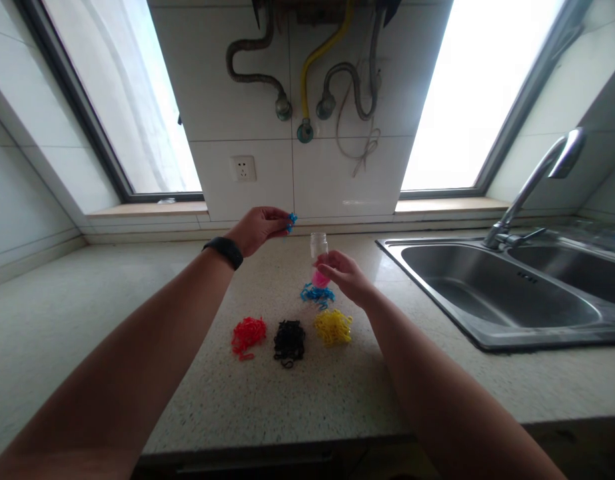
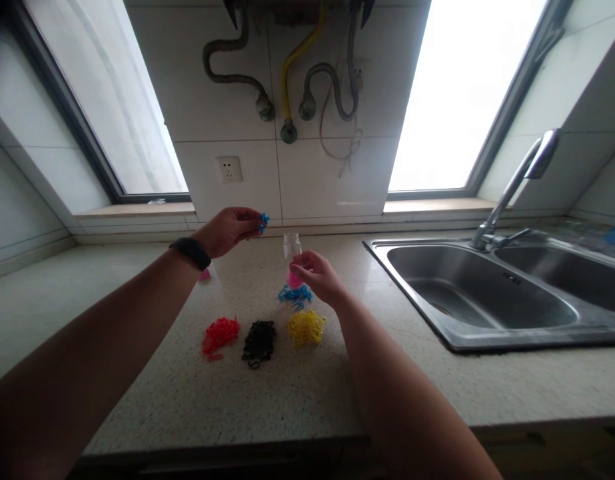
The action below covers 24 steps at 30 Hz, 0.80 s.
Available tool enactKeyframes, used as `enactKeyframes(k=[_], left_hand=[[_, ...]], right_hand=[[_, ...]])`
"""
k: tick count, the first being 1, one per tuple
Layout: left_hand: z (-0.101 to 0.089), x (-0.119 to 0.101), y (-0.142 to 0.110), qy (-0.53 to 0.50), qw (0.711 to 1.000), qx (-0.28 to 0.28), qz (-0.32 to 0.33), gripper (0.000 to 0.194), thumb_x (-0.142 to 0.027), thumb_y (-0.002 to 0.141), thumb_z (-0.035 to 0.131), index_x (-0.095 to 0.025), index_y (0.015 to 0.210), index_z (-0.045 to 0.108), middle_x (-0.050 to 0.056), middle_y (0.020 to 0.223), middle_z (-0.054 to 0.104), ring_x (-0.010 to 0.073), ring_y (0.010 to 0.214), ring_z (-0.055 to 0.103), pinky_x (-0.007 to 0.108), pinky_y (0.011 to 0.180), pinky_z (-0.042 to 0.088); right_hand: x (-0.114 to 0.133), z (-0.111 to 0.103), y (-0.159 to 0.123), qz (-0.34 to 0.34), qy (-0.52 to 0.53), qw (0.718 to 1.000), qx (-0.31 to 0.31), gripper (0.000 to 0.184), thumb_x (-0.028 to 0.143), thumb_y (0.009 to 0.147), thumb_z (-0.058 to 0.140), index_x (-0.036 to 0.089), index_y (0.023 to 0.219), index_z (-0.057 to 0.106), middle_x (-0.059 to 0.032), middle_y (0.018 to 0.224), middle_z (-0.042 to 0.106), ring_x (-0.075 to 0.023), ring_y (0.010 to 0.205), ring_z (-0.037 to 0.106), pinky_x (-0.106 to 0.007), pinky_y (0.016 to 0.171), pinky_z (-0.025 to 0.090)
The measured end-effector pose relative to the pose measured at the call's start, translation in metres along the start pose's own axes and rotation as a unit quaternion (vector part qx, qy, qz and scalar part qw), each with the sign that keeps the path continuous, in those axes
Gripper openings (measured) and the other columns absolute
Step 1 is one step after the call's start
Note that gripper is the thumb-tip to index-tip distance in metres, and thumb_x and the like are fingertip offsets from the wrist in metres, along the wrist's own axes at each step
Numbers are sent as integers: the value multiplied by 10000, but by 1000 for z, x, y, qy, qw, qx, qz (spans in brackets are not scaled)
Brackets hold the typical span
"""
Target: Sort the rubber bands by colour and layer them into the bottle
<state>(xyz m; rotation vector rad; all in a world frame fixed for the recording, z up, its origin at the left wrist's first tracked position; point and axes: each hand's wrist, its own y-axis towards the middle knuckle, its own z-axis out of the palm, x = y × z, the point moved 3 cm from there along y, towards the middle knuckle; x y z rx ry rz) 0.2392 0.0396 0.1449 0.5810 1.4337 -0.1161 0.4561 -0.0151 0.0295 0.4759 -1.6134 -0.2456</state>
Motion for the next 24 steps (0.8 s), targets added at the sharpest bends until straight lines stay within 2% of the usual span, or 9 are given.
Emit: enactKeyframes(k=[6,12,15,18,21,24], left_hand=[[-17,26,-9,-66,995,-61,-38,219,-128,673,865,-117,839,723,33,864,732,99,803,677,243,856,558],[-11,24,-9,-39,998,-35,-24,271,-205,645,896,-121,848,738,47,890,736,117,838,675,282,898,551],[-4,18,-10,31,1000,5,-4,312,-280,631,905,-124,852,749,59,879,740,128,811,666,322,880,553],[5,11,-10,133,989,61,4,280,-298,682,862,-135,885,759,69,862,750,142,775,668,337,815,559],[12,3,-10,254,959,123,7,179,-233,731,787,-148,888,767,62,814,756,148,730,671,311,738,551],[19,-6,-10,372,915,153,32,157,-188,747,719,-161,891,779,49,776,759,151,691,672,282,690,525]], right_hand=[[-5,-3,1,20,-82,996,27,349,419,790,735,195,1027,611,-94,1023,701,-177,833,659,-337,743,541],[-9,1,-1,23,-118,992,36,333,413,792,729,188,1009,613,-90,1009,698,-159,788,638,-320,698,535],[-9,4,-2,25,-116,992,41,337,408,796,730,183,1019,616,-86,1007,696,-143,752,622,-309,678,529],[-9,8,-4,31,-112,992,55,337,392,799,729,180,1034,615,-83,1015,699,-130,726,613,-298,662,524],[-10,9,-4,36,-109,992,56,344,387,794,734,174,1036,613,-81,1003,699,-123,706,608,-292,648,520],[-10,9,-5,39,-104,992,52,346,384,785,742,170,1023,610,-74,976,695,-122,701,606,-287,639,516]])
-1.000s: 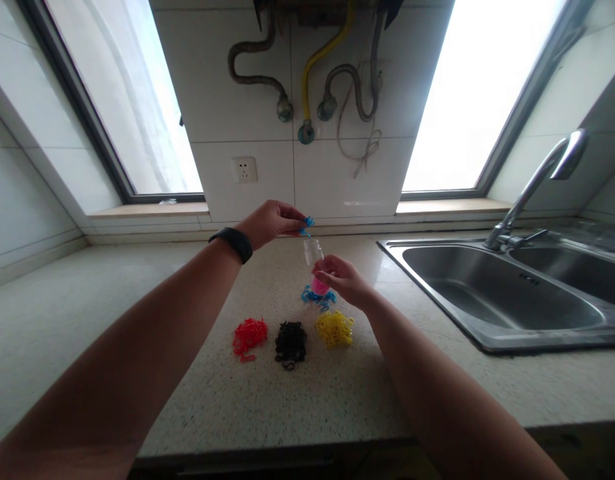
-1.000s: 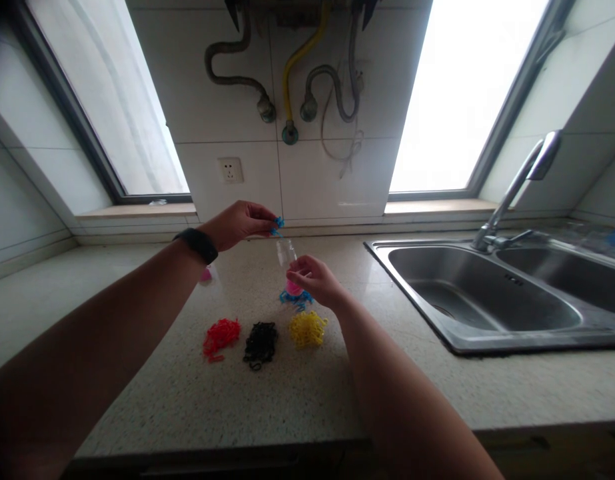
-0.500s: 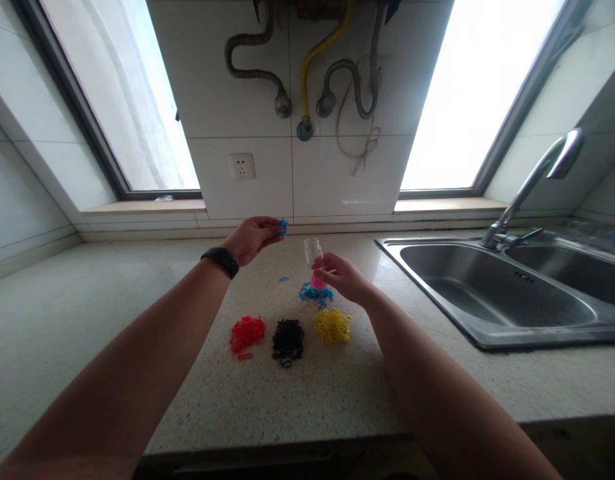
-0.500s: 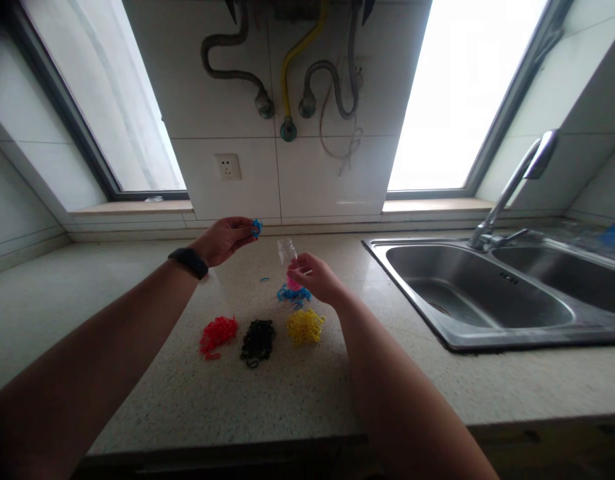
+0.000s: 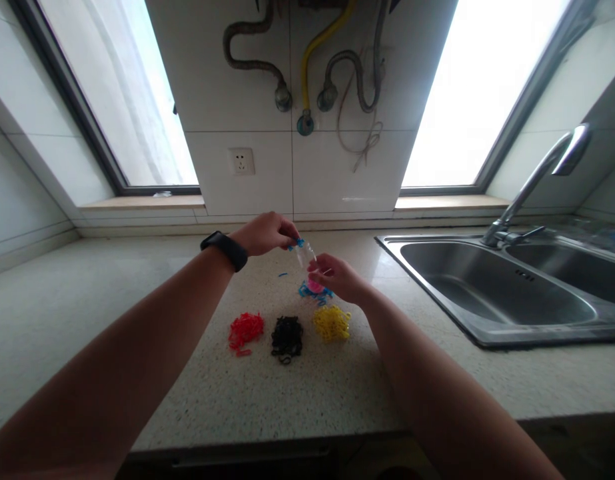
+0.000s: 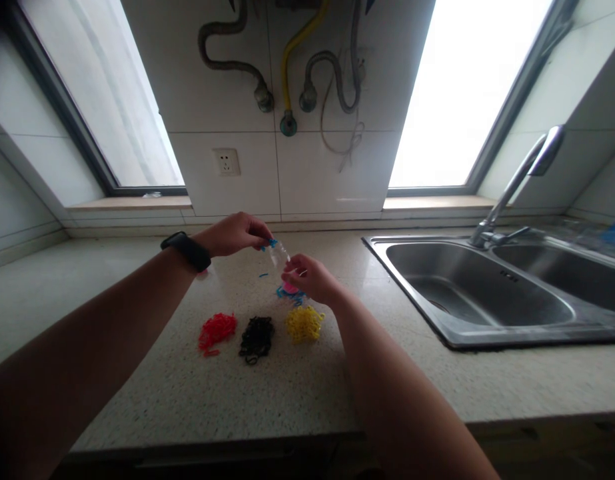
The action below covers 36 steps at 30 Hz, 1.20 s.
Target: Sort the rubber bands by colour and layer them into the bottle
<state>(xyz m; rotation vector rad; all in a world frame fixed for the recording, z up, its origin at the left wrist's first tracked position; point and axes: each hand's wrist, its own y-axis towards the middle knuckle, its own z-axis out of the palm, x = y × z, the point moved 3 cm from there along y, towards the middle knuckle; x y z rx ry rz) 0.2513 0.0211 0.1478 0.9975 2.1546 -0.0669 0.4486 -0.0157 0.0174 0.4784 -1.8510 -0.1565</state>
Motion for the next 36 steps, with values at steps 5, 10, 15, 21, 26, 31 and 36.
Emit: enactKeyframes(k=[5,10,15,21,26,31,36], left_hand=[[-1,-12,3,115,993,17,21,216,-122,712,671,-206,857,809,38,746,766,181,695,684,281,681,483],[3,-19,9,198,978,42,53,224,-99,702,687,-251,803,817,21,750,775,180,707,676,276,675,434],[5,-28,12,212,975,43,48,205,-100,696,720,-233,814,822,40,780,776,199,726,673,294,721,434],[3,-32,13,166,985,21,38,166,-114,643,779,-229,759,809,26,738,763,192,688,662,298,735,445],[-1,-29,14,134,988,24,75,190,-128,588,795,-246,737,794,4,688,753,179,656,662,265,657,458],[-4,-26,13,133,989,26,60,218,-118,594,805,-233,779,793,15,712,762,180,645,673,268,659,474],[-5,-25,13,90,993,35,62,237,-97,594,804,-232,789,791,9,696,759,178,650,680,271,675,489]], right_hand=[[1,0,-1,0,-8,1000,4,324,377,789,742,173,1006,615,-63,950,683,-121,696,600,-288,633,512],[1,1,-2,0,-26,1000,5,301,380,788,751,194,985,618,-60,948,690,-124,687,599,-292,624,518],[0,2,-2,1,-22,1000,3,295,376,785,751,193,969,611,-59,928,687,-122,672,591,-299,626,519],[1,2,-2,2,-16,1000,2,306,383,779,751,187,966,608,-56,924,685,-115,665,587,-290,624,514],[2,2,-2,5,-19,1000,0,310,385,773,757,190,970,616,-53,908,681,-119,669,586,-289,619,512],[1,2,-1,4,-12,1000,-2,309,384,763,759,193,961,617,-39,859,665,-120,655,567,-290,602,500],[-1,2,-1,0,-18,1000,1,320,400,768,756,192,966,616,-47,893,674,-115,656,558,-292,614,503]])
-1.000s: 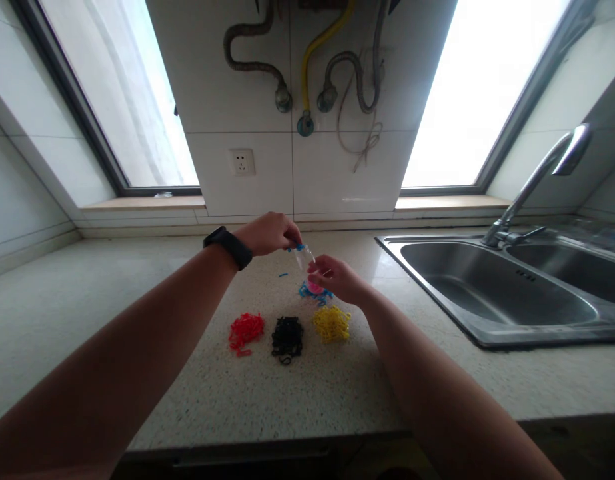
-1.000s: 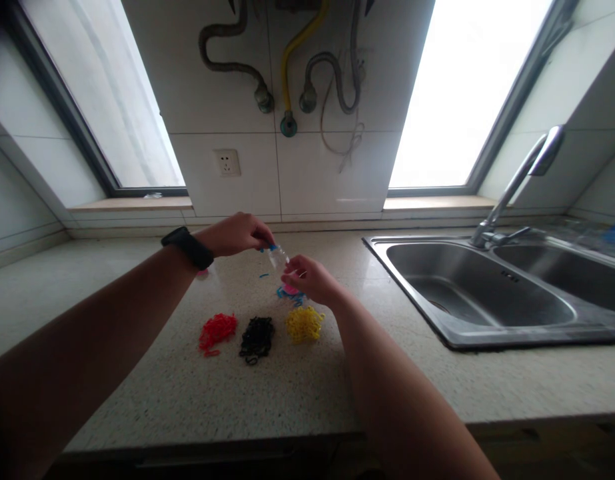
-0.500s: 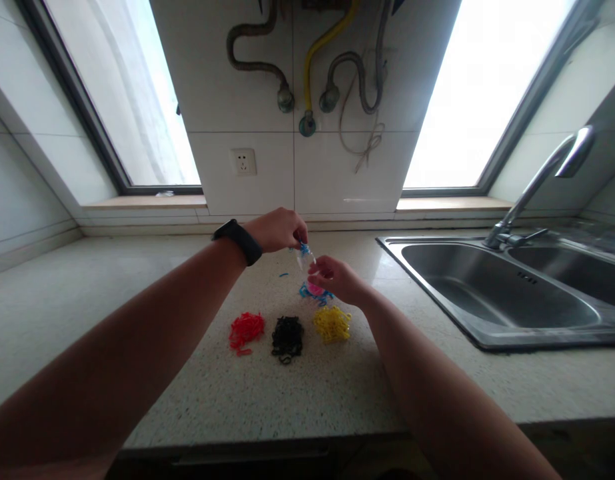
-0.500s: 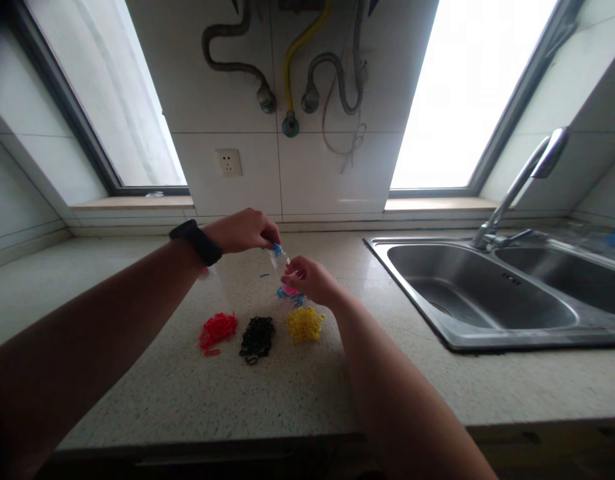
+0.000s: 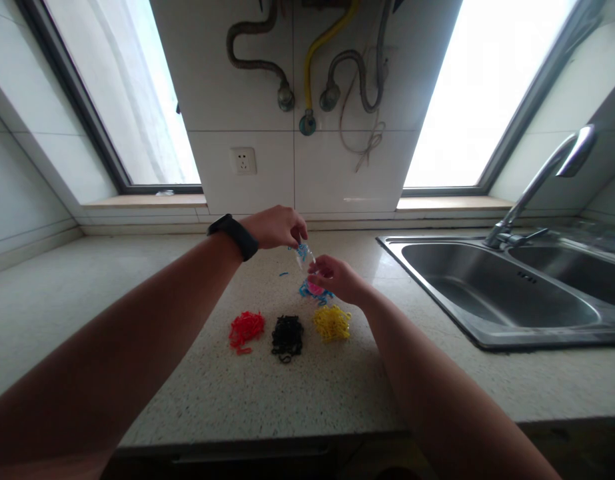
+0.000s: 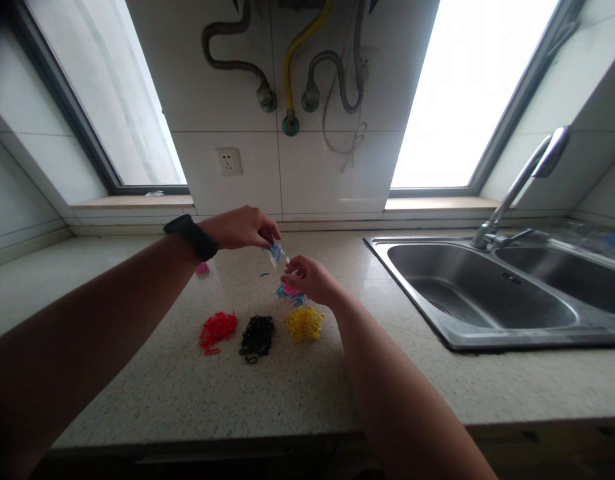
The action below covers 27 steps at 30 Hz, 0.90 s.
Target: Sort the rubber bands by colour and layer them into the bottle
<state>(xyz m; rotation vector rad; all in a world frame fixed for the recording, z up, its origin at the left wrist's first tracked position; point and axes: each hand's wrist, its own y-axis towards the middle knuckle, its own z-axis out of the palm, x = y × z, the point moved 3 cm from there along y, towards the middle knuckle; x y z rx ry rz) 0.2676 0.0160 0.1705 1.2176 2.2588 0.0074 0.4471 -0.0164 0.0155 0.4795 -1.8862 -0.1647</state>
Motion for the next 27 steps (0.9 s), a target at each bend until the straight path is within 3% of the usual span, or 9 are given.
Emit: enactKeyframes(k=[23,27], left_hand=[[0,3,-7,-123,992,-21,-17,241,-136,698,778,-179,935,781,96,924,769,217,842,710,372,811,551],[1,8,-19,-122,990,-76,-10,220,-212,763,751,-170,979,768,101,893,758,194,801,691,335,757,548]], right_hand=[[4,-2,1,-10,30,999,-7,339,394,752,769,191,977,617,-22,818,654,-123,656,575,-286,606,497],[3,-2,2,-9,39,999,-14,324,398,756,764,200,967,617,-35,850,672,-139,696,609,-307,654,522]])
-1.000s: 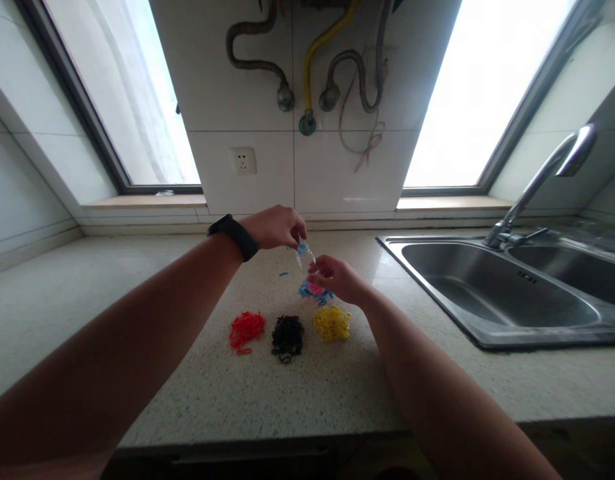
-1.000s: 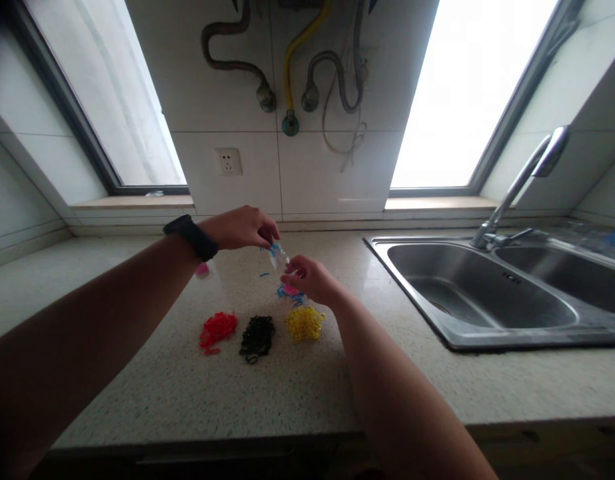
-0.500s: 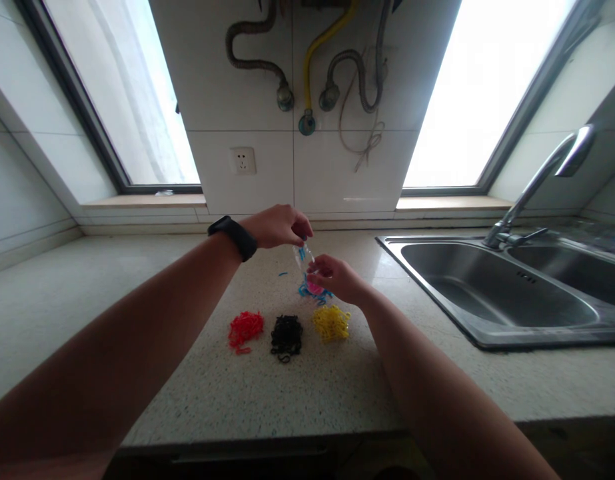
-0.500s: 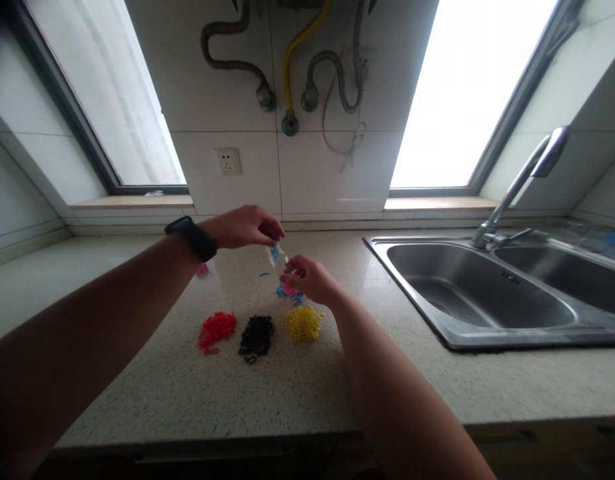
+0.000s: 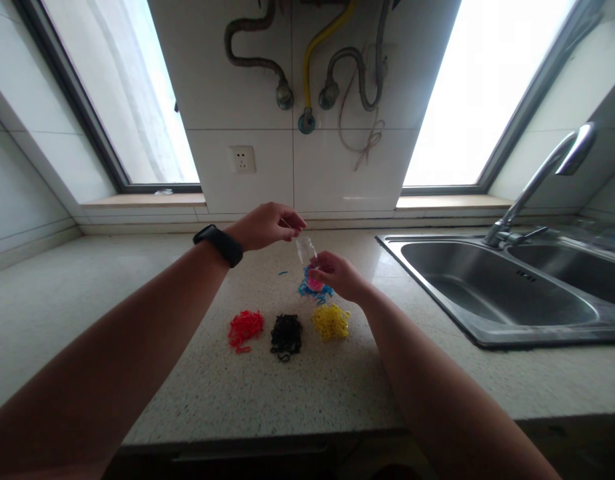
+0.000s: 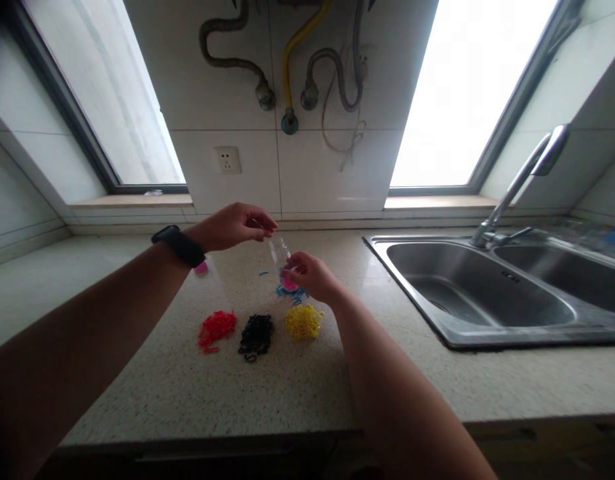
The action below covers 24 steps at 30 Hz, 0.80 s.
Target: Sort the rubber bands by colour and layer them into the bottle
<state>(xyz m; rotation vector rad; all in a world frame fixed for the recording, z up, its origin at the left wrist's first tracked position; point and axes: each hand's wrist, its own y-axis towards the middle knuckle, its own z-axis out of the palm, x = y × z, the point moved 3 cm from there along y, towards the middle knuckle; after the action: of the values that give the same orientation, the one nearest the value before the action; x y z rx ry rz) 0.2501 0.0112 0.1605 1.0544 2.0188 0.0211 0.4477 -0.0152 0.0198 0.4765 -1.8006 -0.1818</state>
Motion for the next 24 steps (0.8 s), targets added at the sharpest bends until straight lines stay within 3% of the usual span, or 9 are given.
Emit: enactKeyframes(k=[5,7,10,14,18,24], left_hand=[[8,32,-26,39,994,-97,-7,263,-332,859,668,-172,1058,733,104,941,752,185,813,673,308,733,535],[15,53,-35,57,992,-106,-25,268,-343,875,641,-179,1069,728,108,1001,756,191,848,686,314,772,536],[30,90,-42,128,988,-40,-83,289,-339,849,654,-175,1070,739,116,1029,766,221,890,708,327,812,534],[46,124,-44,266,954,49,-132,318,-320,850,633,-151,1092,751,114,1055,769,230,943,710,305,839,515],[53,137,-37,302,942,56,-136,228,-285,839,636,-169,963,788,100,957,781,228,904,706,299,827,495],[59,139,-27,329,933,57,-132,201,-257,834,615,-172,889,789,98,903,776,219,858,692,297,787,475]], right_hand=[[0,-2,2,-9,21,1000,-13,330,403,771,757,194,990,625,-64,926,696,-160,753,650,-339,711,541],[-1,-4,3,-9,28,999,-20,347,412,772,757,193,1005,624,-73,951,704,-167,774,663,-345,726,546],[-3,-9,5,-6,38,999,-34,366,433,763,765,199,1005,622,-70,953,710,-172,781,673,-351,741,555],[-5,-13,6,-6,44,998,-52,388,444,742,793,200,995,630,-58,914,711,-176,762,676,-354,729,558],[-3,-13,6,-11,59,996,-58,363,433,746,798,199,976,642,-53,896,706,-169,747,663,-347,713,549],[5,-12,3,-3,123,991,-46,310,404,757,789,201,966,681,-44,901,715,-167,791,652,-339,759,535]])
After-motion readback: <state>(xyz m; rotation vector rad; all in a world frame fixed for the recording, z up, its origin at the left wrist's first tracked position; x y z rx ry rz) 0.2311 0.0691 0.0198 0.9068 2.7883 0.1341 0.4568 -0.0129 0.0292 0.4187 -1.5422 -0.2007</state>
